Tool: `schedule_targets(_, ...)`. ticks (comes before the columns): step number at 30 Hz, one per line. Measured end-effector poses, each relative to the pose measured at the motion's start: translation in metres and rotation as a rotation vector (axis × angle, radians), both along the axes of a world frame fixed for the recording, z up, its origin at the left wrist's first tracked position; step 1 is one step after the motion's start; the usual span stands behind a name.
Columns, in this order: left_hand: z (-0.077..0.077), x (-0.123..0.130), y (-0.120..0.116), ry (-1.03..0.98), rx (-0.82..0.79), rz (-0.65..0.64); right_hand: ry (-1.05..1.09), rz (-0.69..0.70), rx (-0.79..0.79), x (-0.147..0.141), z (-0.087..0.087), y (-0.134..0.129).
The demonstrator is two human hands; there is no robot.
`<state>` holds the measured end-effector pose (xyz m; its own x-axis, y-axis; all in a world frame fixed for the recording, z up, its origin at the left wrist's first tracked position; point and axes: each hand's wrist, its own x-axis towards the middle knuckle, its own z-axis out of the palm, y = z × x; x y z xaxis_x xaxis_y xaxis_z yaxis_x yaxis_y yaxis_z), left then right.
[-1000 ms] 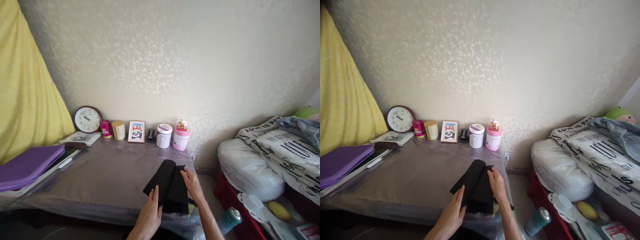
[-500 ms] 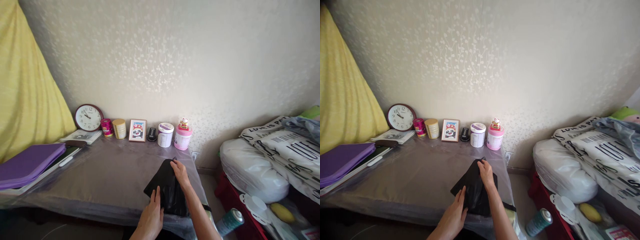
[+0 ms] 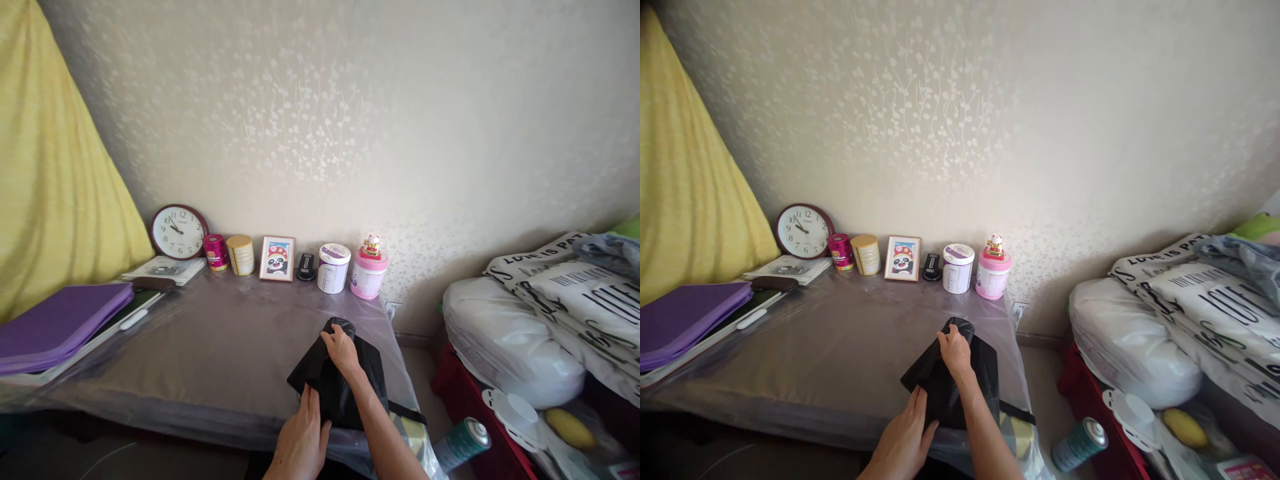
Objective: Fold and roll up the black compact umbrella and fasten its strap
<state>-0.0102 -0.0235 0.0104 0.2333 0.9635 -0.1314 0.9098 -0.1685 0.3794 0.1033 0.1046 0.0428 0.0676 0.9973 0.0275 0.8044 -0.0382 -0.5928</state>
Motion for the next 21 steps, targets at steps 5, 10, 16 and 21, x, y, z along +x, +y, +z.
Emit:
schedule_targets(5, 0.016, -0.012, -0.01, 0.038, 0.11, 0.035, 0.039, 0.057, 0.001, 0.0, -0.001, 0.0)
schedule_targets(10, 0.038, 0.001, -0.01, 0.098, 0.083, -0.068, 0.086, 0.141, -0.013, -0.001, 0.001, -0.002)
schedule_targets(16, 0.033, 0.016, -0.002, 0.112, 0.011, -0.058, 0.044, 0.191, 0.008, -0.002, 0.002, -0.004)
schedule_targets(21, 0.019, 0.014, 0.005, 0.086, 0.069, -0.054, 0.057, 0.267, 0.065, -0.001, 0.001, -0.015)
